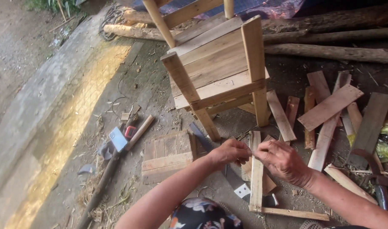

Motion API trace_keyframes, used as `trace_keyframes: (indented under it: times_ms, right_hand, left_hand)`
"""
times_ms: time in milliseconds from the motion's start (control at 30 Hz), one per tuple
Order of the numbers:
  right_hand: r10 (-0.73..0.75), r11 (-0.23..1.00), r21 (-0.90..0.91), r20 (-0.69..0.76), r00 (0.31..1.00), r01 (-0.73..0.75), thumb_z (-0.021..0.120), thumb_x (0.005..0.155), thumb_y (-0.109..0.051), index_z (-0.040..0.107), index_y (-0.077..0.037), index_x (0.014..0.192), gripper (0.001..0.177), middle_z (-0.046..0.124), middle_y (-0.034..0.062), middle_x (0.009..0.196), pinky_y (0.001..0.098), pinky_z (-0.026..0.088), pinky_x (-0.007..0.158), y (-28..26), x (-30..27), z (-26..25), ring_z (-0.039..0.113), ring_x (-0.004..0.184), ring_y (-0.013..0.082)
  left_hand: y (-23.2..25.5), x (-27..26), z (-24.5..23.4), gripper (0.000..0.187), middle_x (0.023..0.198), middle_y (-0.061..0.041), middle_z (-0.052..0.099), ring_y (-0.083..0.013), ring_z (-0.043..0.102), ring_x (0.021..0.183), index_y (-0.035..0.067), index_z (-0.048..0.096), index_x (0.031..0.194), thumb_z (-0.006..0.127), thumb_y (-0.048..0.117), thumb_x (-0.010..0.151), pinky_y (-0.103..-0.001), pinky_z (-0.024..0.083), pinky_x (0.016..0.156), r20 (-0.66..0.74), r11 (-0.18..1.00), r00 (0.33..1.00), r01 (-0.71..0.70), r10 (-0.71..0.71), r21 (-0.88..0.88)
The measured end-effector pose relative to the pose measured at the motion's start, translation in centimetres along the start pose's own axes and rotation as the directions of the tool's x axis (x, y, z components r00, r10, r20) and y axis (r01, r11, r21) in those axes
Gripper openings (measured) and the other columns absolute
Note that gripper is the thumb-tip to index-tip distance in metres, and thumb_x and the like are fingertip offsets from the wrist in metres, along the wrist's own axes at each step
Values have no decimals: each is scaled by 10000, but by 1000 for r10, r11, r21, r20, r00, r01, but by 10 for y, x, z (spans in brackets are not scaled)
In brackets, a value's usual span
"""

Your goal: The person sits on the ground assembling a wooden chair from scrap planks. They pick up wood pieces, fit slats into the chair frame, hammer pieces into place, and hold a long rail against the chair while working on it by hand.

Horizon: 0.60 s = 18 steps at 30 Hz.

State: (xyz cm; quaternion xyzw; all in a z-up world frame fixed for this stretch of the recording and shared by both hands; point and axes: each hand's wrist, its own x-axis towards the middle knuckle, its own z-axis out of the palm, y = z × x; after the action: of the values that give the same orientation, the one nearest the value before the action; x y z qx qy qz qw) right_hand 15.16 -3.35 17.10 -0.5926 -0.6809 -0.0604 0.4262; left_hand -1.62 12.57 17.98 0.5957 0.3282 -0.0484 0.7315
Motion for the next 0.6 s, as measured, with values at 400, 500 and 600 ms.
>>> trace_keyframes:
  times_ms: [400, 500, 600]
  right_hand:
    - [475, 867, 210, -73, 877, -452, 706, 912, -194, 783, -170, 919, 81, 725, -12, 869, 344, 583, 787, -5, -15, -6, 723, 829, 183]
    - [619, 737, 370, -34, 784, -566, 722, 906, -151, 790, -129, 900, 71, 754, 17, 864, 349, 574, 791, -8, -17, -4, 725, 814, 166]
    - [714, 629, 441, -2, 700, -640, 721, 910, -124, 794, -101, 896, 77, 765, 48, 863, 363, 568, 805, -6, -19, 0, 722, 827, 160]
  left_hand:
    - [26, -1, 28, 236, 868, -106, 742, -153, 726, 795, 25, 738, 1055, 768, 209, 910, -255, 605, 715, 32, 989, 996, -81, 86, -123]
    - [20, 5, 35, 241, 874, -127, 757, -175, 740, 841, 24, 771, 1037, 844, 167, 857, -269, 612, 779, -21, 977, 991, -137, 135, -162]
    - [19, 17, 44, 209, 830, -121, 760, -167, 750, 823, 43, 785, 977, 876, 160, 829, -263, 626, 775, -68, 961, 989, -144, 131, -237]
